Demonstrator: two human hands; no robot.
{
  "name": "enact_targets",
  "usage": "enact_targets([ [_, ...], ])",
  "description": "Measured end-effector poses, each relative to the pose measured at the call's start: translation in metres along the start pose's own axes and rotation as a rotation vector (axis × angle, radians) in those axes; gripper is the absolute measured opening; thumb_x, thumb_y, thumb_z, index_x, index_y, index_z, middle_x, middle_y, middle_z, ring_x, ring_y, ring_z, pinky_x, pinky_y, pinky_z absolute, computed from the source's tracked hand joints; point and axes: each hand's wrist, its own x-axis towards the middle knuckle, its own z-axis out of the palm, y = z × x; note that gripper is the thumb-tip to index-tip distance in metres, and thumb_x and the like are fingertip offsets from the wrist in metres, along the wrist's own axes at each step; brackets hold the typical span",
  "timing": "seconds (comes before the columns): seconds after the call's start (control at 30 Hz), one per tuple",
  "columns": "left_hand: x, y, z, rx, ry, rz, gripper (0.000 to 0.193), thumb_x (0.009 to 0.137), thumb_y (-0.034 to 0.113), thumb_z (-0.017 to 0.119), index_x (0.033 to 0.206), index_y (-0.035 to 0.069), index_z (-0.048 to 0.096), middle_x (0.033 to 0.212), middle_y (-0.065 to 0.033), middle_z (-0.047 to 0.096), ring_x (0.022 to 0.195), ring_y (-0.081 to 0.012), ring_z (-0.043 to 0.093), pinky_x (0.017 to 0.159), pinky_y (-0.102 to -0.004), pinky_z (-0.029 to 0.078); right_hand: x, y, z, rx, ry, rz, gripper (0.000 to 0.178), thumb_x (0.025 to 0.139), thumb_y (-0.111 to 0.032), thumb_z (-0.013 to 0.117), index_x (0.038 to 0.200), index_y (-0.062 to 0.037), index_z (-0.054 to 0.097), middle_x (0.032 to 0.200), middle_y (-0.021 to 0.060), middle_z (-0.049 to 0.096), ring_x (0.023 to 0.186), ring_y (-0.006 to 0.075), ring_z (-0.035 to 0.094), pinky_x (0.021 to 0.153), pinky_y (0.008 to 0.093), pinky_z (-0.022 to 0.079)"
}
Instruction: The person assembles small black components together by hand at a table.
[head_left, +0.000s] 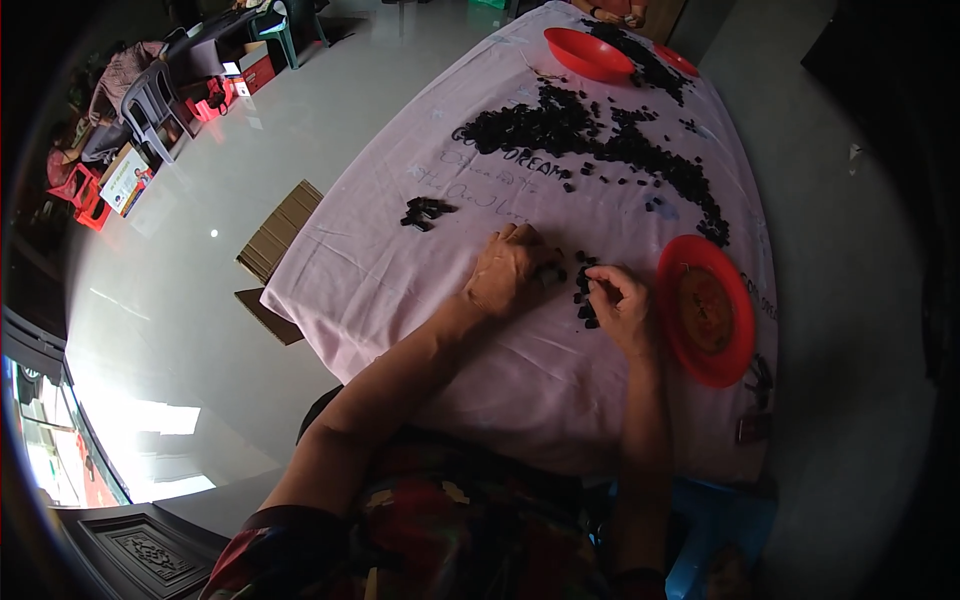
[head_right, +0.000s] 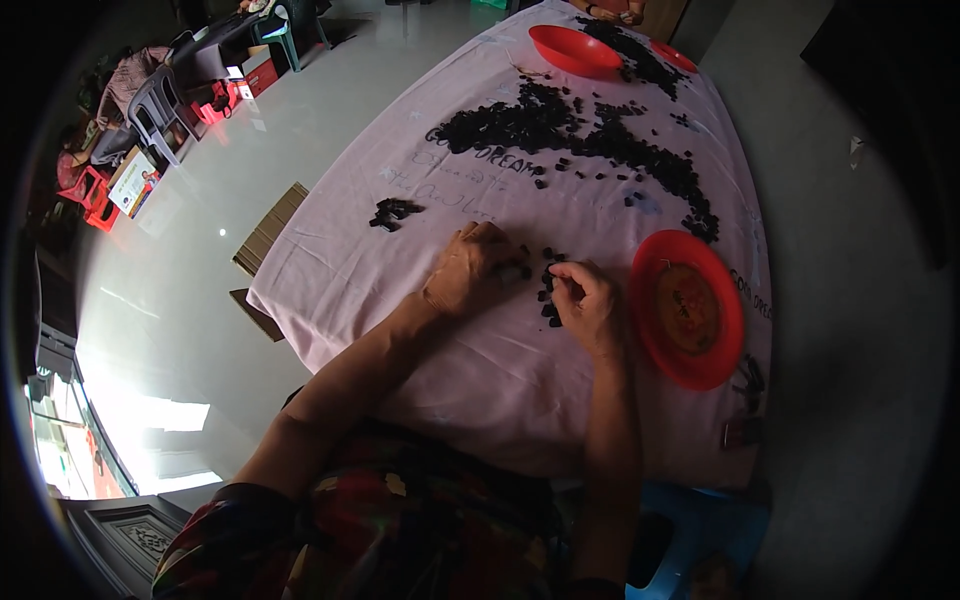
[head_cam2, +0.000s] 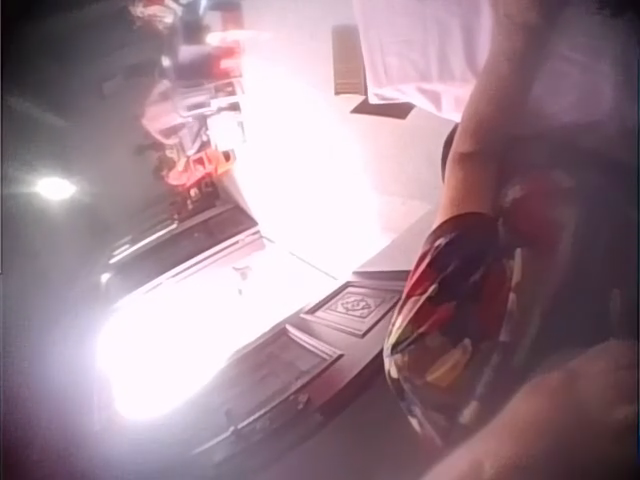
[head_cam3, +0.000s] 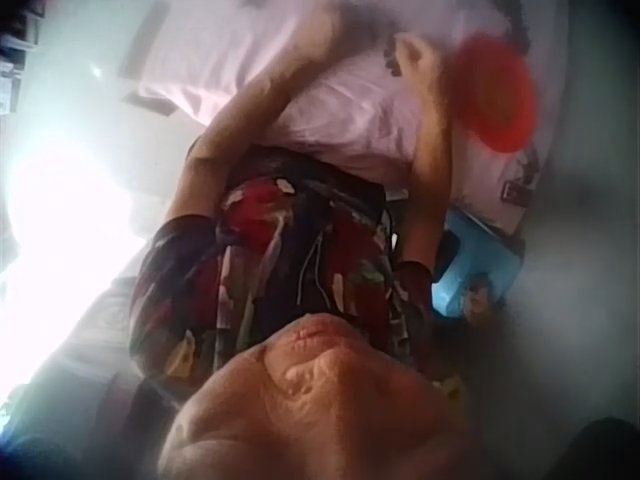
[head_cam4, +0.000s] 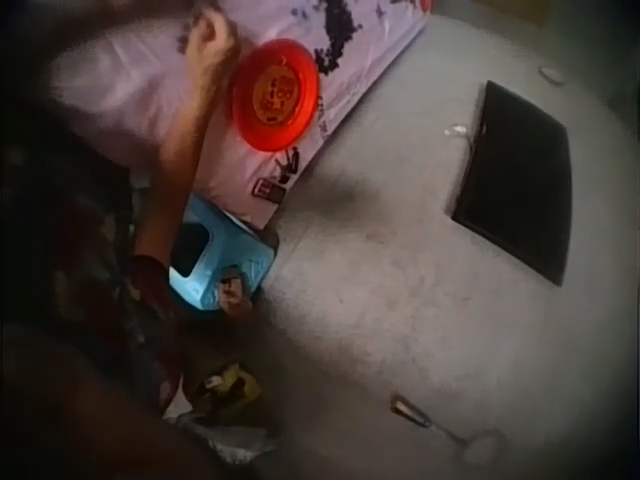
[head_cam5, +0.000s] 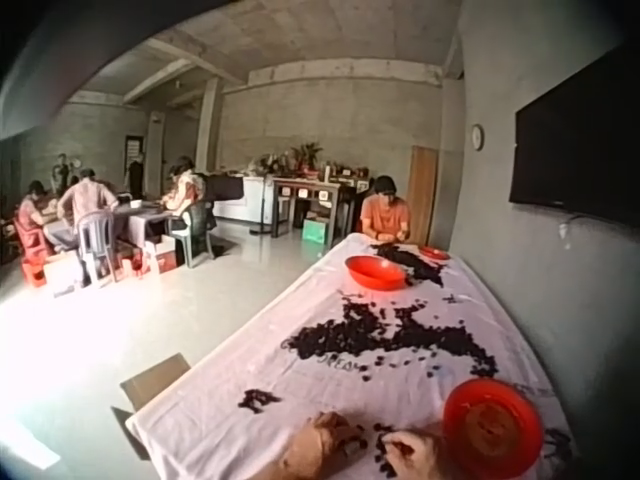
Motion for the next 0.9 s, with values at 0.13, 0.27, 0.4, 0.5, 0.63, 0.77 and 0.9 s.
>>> enact_targets([
  [0.13, 0.0, -0.001, 0.009, 0.022, 0.017, -0.013, 0.019, 0.076, 0.02, 0.073, 0.095, 0.016, 0.075, 0.1, -0.0086, 0.065, 0.096, -0.0277, 0.059, 0.088, -0.0381, 0.047, 0.0, -0.001, -0.001, 0.019, 0.001, 0.031, 0.015, 0.085, -0.001, 0.066, 0.1, -0.0016, 0.068, 0.093, 0.0108, 0.07, 0.077, 0.0206, 0.069, 0.067, 0.0301, 0.054],
  [0.27, 0.002, -0.008, 0.016, 0.071, -0.047, -0.041, 0.019, 0.078, 0.019, 0.07, 0.097, 0.017, 0.073, 0.107, -0.008, 0.062, 0.105, -0.0282, 0.055, 0.091, -0.0376, 0.046, 0.002, 0.001, 0.001, -0.038, -0.013, -0.064, 0.015, 0.087, 0.001, 0.064, 0.101, 0.0012, 0.066, 0.092, 0.0098, 0.068, 0.08, 0.0161, 0.067, 0.072, 0.0283, 0.053],
  [0.4, 0.006, 0.001, 0.011, 0.029, 0.021, 0.029, 0.018, 0.078, 0.017, 0.071, 0.095, 0.015, 0.072, 0.103, -0.0074, 0.064, 0.102, -0.0278, 0.056, 0.092, -0.0361, 0.046, 0.0, 0.005, 0.0, -0.038, -0.008, -0.038, 0.014, 0.086, 0.001, 0.064, 0.101, 0.0012, 0.066, 0.092, 0.0097, 0.068, 0.081, 0.0175, 0.068, 0.071, 0.0291, 0.053],
  [0.5, 0.007, 0.01, 0.005, 0.015, 0.017, 0.05, 0.018, 0.077, 0.012, 0.072, 0.095, 0.008, 0.071, 0.09, -0.0069, 0.067, 0.093, -0.0281, 0.059, 0.085, -0.0382, 0.05, 0.001, 0.0, 0.0, -0.074, -0.009, -0.01, 0.014, 0.084, 0.0, 0.064, 0.098, -0.0011, 0.066, 0.093, 0.0126, 0.068, 0.082, 0.0269, 0.069, 0.07, 0.0345, 0.054],
  [0.63, 0.005, 0.013, 0.008, -0.226, 0.086, -0.023, 0.021, 0.079, 0.006, 0.074, 0.099, 0.005, 0.07, 0.093, -0.0102, 0.071, 0.087, -0.0254, 0.068, 0.08, -0.0339, 0.055, 0.001, 0.0, 0.003, -0.023, 0.019, -0.06, 0.015, 0.088, -0.001, 0.064, 0.102, 0.0004, 0.067, 0.09, 0.0084, 0.069, 0.078, 0.0147, 0.067, 0.069, 0.0275, 0.052],
  [0.77, 0.002, 0.014, 0.012, -0.598, -0.037, -0.185, 0.02, 0.085, 0.006, 0.075, 0.104, 0.001, 0.069, 0.097, -0.0071, 0.073, 0.088, -0.0122, 0.069, 0.082, -0.0263, 0.055, 0.001, -0.006, 0.003, 0.097, 0.038, 0.078, 0.014, 0.089, -0.004, 0.066, 0.102, -0.0005, 0.068, 0.085, 0.0041, 0.069, 0.074, 0.0093, 0.063, 0.065, 0.0243, 0.049],
  [0.9, 0.006, 0.019, 0.006, -0.727, -0.138, -0.27, 0.019, 0.089, 0.008, 0.073, 0.106, 0.001, 0.069, 0.098, -0.0028, 0.073, 0.09, -0.0078, 0.065, 0.082, -0.0254, 0.054, 0.0, 0.001, 0.007, 0.258, 0.109, 0.119, 0.013, 0.088, -0.006, 0.068, 0.1, -0.0005, 0.07, 0.08, 0.0003, 0.068, 0.071, 0.0055, 0.059, 0.062, 0.0215, 0.046],
])
